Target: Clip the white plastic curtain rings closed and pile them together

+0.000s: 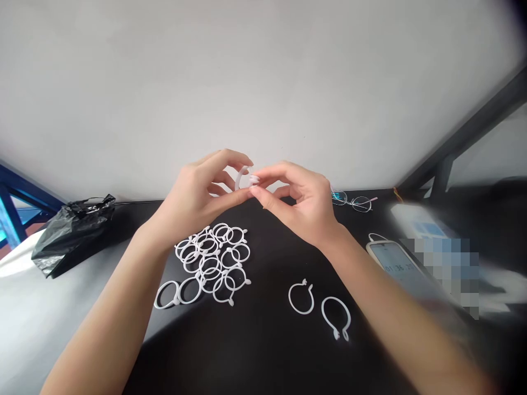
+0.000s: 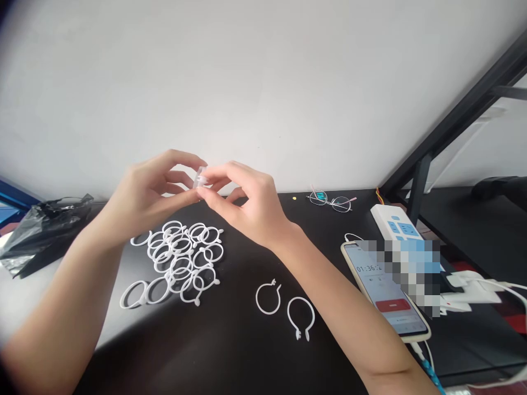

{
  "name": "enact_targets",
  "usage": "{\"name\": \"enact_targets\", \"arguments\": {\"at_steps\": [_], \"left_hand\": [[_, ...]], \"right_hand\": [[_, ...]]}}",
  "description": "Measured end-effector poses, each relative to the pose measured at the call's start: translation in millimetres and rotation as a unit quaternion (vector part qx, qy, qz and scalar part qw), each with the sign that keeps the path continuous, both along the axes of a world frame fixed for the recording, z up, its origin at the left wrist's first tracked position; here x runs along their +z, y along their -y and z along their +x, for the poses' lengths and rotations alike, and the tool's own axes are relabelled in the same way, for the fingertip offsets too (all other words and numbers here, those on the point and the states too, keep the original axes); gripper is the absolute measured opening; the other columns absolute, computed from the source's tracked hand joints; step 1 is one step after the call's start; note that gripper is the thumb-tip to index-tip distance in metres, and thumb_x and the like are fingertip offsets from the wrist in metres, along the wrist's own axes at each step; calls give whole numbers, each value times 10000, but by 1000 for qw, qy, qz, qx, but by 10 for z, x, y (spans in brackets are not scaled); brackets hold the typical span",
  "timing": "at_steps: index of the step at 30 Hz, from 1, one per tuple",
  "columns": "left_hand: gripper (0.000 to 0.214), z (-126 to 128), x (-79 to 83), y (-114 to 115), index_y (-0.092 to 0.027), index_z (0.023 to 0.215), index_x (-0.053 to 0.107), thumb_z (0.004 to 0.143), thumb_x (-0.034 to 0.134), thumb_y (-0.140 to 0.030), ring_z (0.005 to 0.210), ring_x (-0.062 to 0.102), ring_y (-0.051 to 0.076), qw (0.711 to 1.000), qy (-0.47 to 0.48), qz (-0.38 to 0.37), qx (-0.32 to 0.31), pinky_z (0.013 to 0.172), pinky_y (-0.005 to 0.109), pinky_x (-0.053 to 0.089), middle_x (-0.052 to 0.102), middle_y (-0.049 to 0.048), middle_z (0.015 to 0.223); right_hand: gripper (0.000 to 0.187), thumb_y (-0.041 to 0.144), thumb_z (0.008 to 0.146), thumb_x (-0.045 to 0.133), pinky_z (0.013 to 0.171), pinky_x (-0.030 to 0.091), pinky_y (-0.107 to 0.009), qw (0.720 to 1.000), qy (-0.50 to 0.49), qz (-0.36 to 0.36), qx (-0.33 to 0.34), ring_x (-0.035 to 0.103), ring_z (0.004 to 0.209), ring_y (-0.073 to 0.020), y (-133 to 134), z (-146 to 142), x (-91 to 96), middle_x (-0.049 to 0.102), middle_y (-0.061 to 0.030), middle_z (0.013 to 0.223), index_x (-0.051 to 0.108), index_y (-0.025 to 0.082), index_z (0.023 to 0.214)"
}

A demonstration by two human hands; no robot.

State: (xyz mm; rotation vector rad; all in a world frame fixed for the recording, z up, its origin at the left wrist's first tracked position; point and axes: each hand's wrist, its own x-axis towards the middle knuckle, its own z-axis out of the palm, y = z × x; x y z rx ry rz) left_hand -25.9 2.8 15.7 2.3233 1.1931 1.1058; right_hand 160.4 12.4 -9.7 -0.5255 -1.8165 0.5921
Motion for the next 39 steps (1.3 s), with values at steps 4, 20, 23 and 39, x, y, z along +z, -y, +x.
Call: {"name": "enact_targets", "arguments": {"at_steps": [4,20,23,39], "left_hand": [[281,20,-5,-14,-219,1056,612,874,588,-432,724,625,123,1000,-1,-22,-23,593,235,530,647,59,1035],[319,-95,-256,-258,-237,1027,654,824,596,-476,782,629,197,969,-218,-119,6,680,306,507,678,52,944],[314,-170,-430,-364,-265,1054,652,769,634,-394,898,642,242,917,-334,-218,14,755,336,507,671,55,1068],[393,73,-367,-158,-275,1188,568,797,569,-321,957,627,241,888,-380,-259,-7,717,297,490,623,62,1163]], "right_hand": [[112,177,906,561,643,595,-256,996,15,82,-36,667,777,-131,-44,18,-26,696,-18,850,674,185,905],[242,258,835,666,691,587,-294,992,77,-75,-61,692,731,-150,-185,133,-38,725,-27,826,670,162,1057],[214,274,851,645,678,576,-291,990,78,-88,-75,678,707,-141,-201,161,-31,711,-30,809,675,152,1024],[129,273,865,611,649,555,-286,990,87,-93,-65,643,660,-126,-220,167,-51,705,-30,821,679,166,887]]}}
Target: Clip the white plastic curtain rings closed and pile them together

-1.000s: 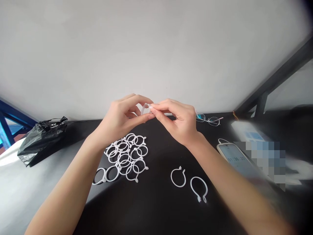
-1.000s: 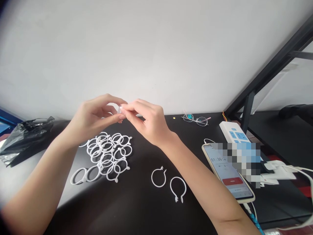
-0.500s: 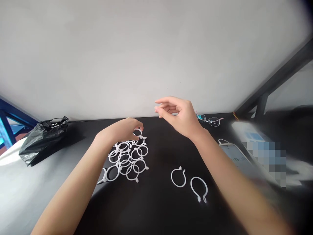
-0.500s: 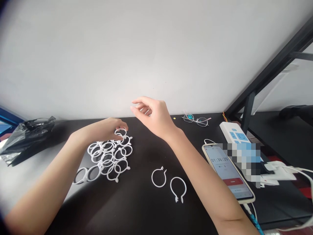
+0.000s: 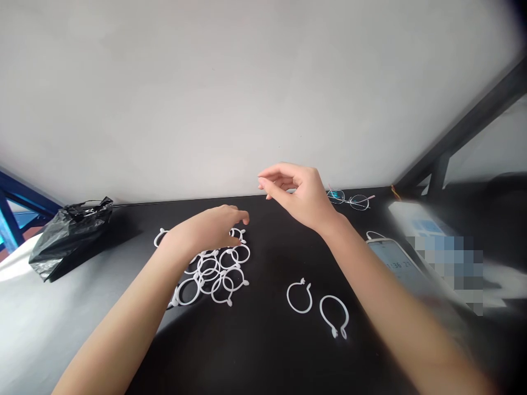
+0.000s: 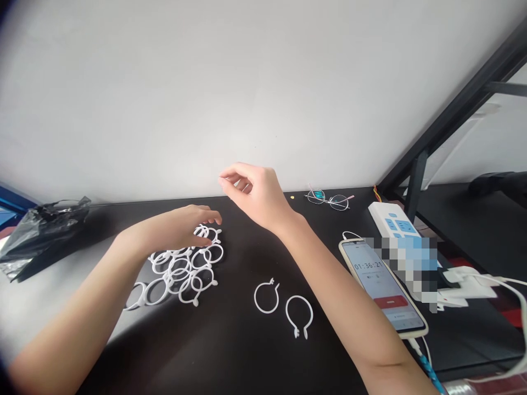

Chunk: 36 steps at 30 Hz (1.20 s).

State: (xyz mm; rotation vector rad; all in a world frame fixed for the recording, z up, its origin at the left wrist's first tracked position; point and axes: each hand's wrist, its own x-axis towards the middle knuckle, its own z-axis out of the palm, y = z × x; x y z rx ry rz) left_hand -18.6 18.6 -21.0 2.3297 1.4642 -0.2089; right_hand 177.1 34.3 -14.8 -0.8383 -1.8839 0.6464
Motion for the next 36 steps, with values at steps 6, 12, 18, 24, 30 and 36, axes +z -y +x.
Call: {"name": "enact_targets", "arguments": {"at_steps": [6,12,18,24,30,36], "left_hand": [[238,525,-132,420,-209,1000,629,870,540,-387,750,643,215,980,60,-2,-188,557,276,420,657,57,899],[206,764,-397,604,-167,873,592,862,575,-372,614,632,216,969,15,24,-246,471,288,368,627,55,723],[58,809,-471,587,-158,805,592,830,542,-175,535,607,198,956,-1,51,-287,423,294,325,629,54,680],[248,334,-70,179,-187,770,627,911,423,-203,544,588,147,980,122,59,-144,482,252,400,643,15,646],[229,-71,241,24,-205,866,687,891,503,-340,653,615,127,935,332,126,-12,621,243,512,697,6,761],[241,-31,287,75,-194,888,713,870,573,-389,739,657,155,898,412,151,23,643,242,539,716,33,823]], "right_hand": [[138,278,870,596,628,553,-279,1000,-15,12,-2,633,633,-120,-25,16,-23,697,-30,804,670,162,860],[151,287,876,588,607,541,-266,1000,-17,15,-2,625,619,-113,-21,15,-18,693,-28,798,668,163,846],[144,269,875,585,597,528,-263,1000,-10,8,1,619,598,-108,-26,23,-5,694,-29,798,670,156,849],[146,254,859,605,595,497,-253,998,48,-19,25,613,620,-113,-3,82,67,691,-21,747,686,155,788],[174,298,866,610,550,475,-226,992,65,-53,96,645,725,-136,95,70,170,712,-32,806,724,171,833],[194,345,839,668,608,546,-254,992,-24,-58,109,657,719,-135,113,41,162,709,-34,790,711,157,859]]}}
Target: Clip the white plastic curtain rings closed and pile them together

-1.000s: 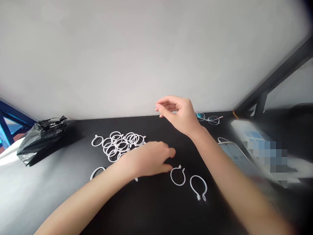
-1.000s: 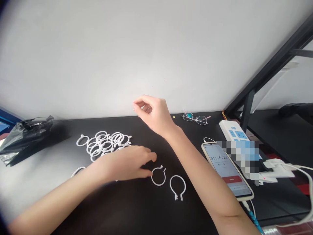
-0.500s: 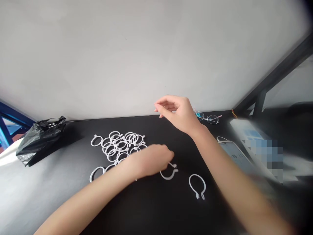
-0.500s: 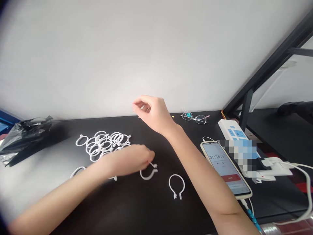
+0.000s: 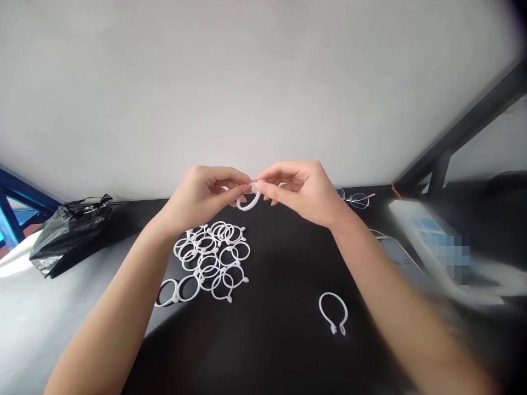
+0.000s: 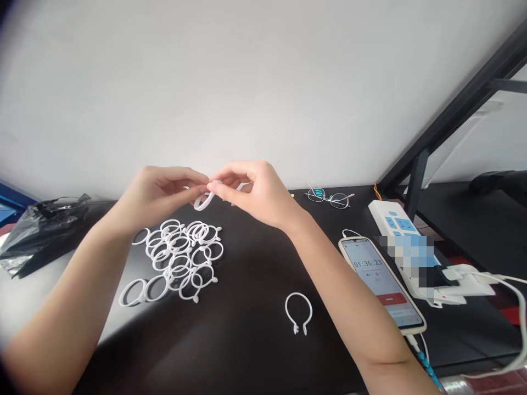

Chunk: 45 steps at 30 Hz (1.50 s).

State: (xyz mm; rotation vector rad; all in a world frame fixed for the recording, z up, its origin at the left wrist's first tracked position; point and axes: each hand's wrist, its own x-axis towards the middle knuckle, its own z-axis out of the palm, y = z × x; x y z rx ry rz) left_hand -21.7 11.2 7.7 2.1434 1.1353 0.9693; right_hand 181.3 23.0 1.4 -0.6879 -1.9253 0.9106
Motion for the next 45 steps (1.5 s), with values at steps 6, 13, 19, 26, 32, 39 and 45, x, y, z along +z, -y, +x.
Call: {"name": "enact_targets", "arguments": {"at_steps": [6,13,19,26,32,39,45], "left_hand": [[390,56,42,37,-194,1100,675,897,525,-491,783,675,179,996,27,-55,-63,633,266,578,709,75,1014],[413,35,24,34,-195,1118,680,817,658,-476,898,675,216,995,76,-48,-41,670,287,589,719,86,1034],[347,21,10,29,-216,1093,695,813,686,-421,920,685,215,992,102,-48,-60,792,325,579,727,72,1007],[357,26,39,64,-199,1076,697,818,672,-444,998,668,247,992,97,-55,-57,890,388,557,725,78,1006],[358,-40,36,3,-201,1094,668,843,625,-452,1011,649,227,995,38,-57,-78,898,363,538,709,72,1046],[348,-173,-82,-145,-235,1063,668,755,668,-396,984,635,210,962,-237,-97,-99,865,328,519,700,24,1047],[417,-140,-238,-180,-302,1079,660,664,690,-322,1003,627,225,891,-384,-216,-112,736,265,513,657,-2,1152]], "right_hand": [[232,388,839,670,619,579,-283,996,-69,34,-41,670,696,-141,-5,-15,-7,709,-35,757,690,159,809],[222,398,859,646,666,591,-302,993,-78,62,-63,671,716,-139,59,-80,-23,712,-27,810,681,180,831],[205,388,851,658,676,589,-303,992,-83,71,-69,663,682,-127,79,-89,-25,707,-15,798,677,187,815],[233,412,862,640,656,587,-298,993,-84,59,-57,665,684,-132,88,-102,-28,700,-22,776,672,183,835],[196,366,841,675,664,574,-273,995,-59,63,-58,662,696,-125,33,-60,-26,697,-18,775,682,172,814],[257,408,863,634,630,563,-262,990,-64,31,-123,651,665,-119,-134,47,-44,675,-16,762,660,170,957],[216,375,854,647,596,551,-254,993,-52,28,-104,631,638,-110,-133,-1,-112,669,-20,777,668,162,885]]}}
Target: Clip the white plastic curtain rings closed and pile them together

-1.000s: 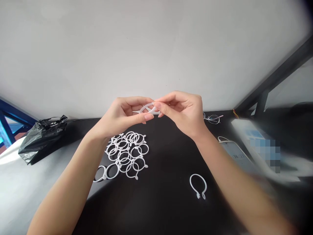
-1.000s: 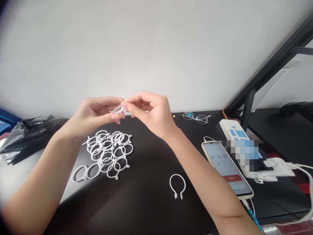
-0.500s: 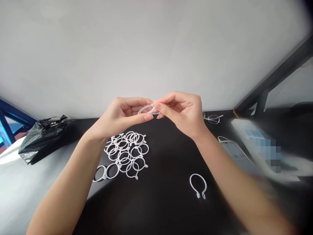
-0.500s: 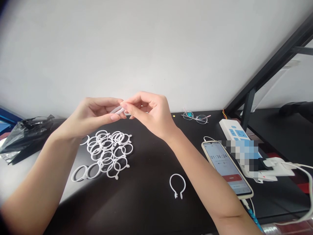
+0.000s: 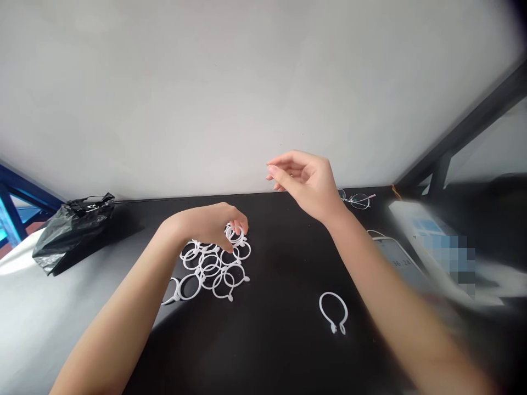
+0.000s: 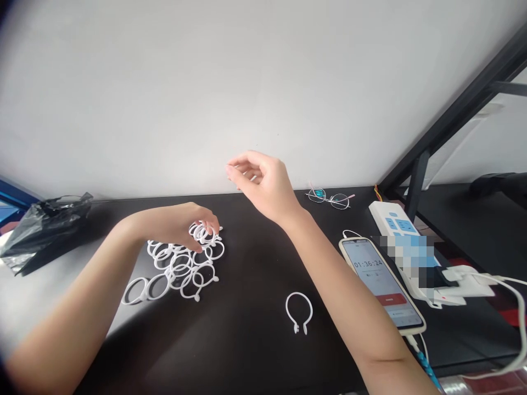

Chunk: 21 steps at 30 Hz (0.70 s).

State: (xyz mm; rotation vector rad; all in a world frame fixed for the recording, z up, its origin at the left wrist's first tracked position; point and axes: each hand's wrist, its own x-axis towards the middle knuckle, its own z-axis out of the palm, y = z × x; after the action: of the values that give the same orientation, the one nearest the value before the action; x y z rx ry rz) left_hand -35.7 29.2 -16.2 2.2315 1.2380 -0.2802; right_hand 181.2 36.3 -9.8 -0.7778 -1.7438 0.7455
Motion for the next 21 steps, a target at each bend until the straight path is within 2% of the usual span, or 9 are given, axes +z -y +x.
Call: {"name": "enact_targets", "arguments": {"at_steps": [4,9,13,18,21], "left_hand": [[457,25,-82,-32,-321,1082,637,627,685,-300,997,623,237,999,-37,-23,11,725,270,507,603,2,1231],[472,38,-136,-62,-327,1075,624,608,688,-294,935,630,239,996,-80,-37,15,666,276,496,604,16,1180],[498,41,-169,-76,-349,1097,616,609,700,-289,929,628,240,996,-85,-35,12,677,284,492,606,11,1158],[514,100,-123,-26,-332,1121,625,626,692,-209,920,628,240,992,-124,-16,27,665,277,482,605,29,1149],[541,171,-64,71,-315,1199,598,673,693,-234,991,605,265,987,-149,31,52,658,279,480,578,65,1196]], "right_hand": [[185,341,860,642,575,533,-243,1000,7,-1,2,629,645,-112,-14,-7,-29,672,-22,776,673,159,859],[175,330,859,641,569,524,-240,1000,13,-3,2,630,647,-114,-26,2,-32,674,-21,770,671,159,841],[180,333,860,638,575,522,-243,1000,17,-4,3,632,651,-117,-20,0,-26,673,-22,762,671,159,833],[186,340,861,634,576,522,-245,1000,22,-3,-1,632,653,-120,-22,3,-30,673,-23,764,672,161,826],[170,321,863,632,579,523,-246,1000,22,0,-2,630,650,-119,-28,8,-34,674,-22,762,673,162,821]]}}
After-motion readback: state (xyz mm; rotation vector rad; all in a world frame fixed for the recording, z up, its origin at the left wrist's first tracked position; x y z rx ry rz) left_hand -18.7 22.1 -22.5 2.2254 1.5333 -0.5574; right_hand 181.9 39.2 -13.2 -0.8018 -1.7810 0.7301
